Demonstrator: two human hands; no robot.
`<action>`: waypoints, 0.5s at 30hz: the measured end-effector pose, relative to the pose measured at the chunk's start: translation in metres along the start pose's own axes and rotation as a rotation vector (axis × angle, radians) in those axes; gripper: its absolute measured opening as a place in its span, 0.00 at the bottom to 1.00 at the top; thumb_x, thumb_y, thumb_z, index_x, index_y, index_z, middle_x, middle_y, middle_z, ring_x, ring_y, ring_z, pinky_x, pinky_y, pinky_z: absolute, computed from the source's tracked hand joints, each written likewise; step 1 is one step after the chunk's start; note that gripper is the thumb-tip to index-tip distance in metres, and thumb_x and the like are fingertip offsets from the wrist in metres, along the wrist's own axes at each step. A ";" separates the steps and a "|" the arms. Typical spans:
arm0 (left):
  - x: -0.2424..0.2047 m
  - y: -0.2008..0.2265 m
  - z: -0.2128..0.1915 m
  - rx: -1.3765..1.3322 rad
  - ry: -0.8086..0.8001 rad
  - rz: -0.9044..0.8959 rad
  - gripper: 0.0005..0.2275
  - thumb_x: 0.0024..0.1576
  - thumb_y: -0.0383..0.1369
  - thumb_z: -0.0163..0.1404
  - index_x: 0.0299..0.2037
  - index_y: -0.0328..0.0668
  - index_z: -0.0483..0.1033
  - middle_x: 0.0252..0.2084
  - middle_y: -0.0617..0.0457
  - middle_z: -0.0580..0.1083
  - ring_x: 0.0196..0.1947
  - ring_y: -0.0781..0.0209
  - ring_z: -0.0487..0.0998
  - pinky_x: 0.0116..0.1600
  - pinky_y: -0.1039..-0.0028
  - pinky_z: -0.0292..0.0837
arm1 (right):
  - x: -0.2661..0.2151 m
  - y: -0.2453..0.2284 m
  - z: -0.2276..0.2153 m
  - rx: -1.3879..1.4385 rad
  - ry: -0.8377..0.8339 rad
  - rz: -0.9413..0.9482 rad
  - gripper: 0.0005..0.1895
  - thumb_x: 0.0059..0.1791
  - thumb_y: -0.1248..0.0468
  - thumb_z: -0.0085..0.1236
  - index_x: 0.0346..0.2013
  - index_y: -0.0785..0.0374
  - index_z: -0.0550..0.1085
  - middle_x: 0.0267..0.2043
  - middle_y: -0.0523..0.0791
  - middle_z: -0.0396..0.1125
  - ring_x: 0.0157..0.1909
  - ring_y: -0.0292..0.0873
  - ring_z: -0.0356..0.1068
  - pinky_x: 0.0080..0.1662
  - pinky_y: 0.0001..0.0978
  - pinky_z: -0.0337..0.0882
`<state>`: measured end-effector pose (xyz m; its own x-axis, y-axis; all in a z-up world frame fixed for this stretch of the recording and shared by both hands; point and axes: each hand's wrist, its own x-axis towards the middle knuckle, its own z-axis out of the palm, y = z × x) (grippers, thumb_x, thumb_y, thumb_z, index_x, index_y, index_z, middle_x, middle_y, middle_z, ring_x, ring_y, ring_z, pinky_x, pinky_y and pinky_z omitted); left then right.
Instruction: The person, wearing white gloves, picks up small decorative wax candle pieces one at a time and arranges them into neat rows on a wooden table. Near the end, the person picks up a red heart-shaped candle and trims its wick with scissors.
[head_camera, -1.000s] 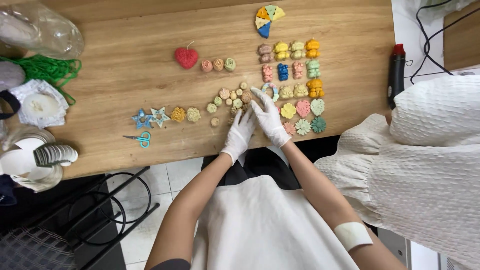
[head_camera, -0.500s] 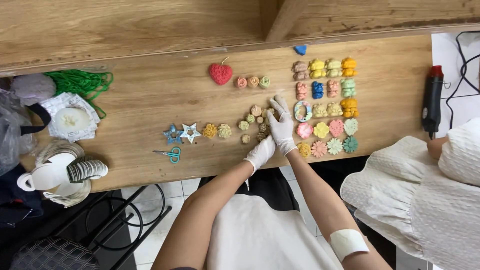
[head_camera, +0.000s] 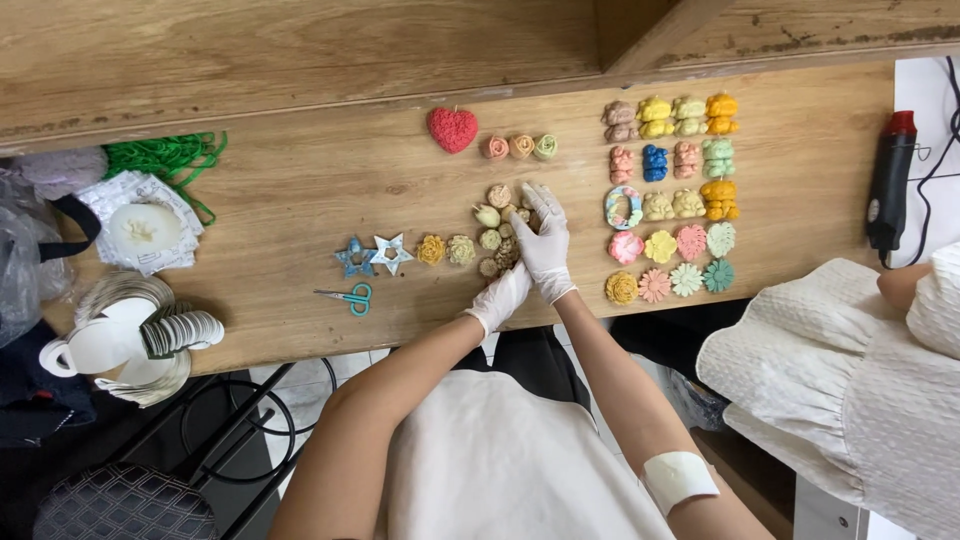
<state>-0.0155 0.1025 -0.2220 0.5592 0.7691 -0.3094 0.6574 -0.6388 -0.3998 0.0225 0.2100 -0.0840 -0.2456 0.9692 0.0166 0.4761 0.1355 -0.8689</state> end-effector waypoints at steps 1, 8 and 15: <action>-0.007 -0.008 -0.006 -0.002 0.001 0.000 0.26 0.64 0.42 0.39 0.70 0.34 0.64 0.72 0.45 0.63 0.73 0.46 0.57 0.76 0.55 0.42 | -0.001 -0.002 0.003 -0.002 -0.001 0.001 0.24 0.47 0.67 0.66 0.59 0.61 0.76 0.65 0.51 0.68 0.72 0.51 0.61 0.70 0.40 0.61; -0.041 -0.032 -0.010 0.142 -0.007 0.054 0.27 0.61 0.39 0.43 0.69 0.34 0.64 0.71 0.44 0.62 0.72 0.45 0.58 0.73 0.51 0.46 | -0.007 -0.017 0.024 -0.007 -0.017 -0.010 0.26 0.47 0.66 0.67 0.60 0.63 0.75 0.65 0.52 0.68 0.72 0.53 0.61 0.70 0.40 0.61; -0.057 -0.029 0.014 0.192 -0.012 0.018 0.26 0.62 0.40 0.41 0.69 0.36 0.64 0.71 0.45 0.63 0.71 0.46 0.58 0.73 0.52 0.45 | -0.012 -0.017 0.046 0.044 -0.005 -0.004 0.30 0.45 0.68 0.67 0.62 0.64 0.72 0.66 0.54 0.66 0.74 0.54 0.58 0.70 0.41 0.60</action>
<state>-0.0732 0.0772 -0.2048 0.5629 0.7585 -0.3282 0.5380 -0.6378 -0.5512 -0.0212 0.1866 -0.0925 -0.2514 0.9677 0.0175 0.4377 0.1298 -0.8897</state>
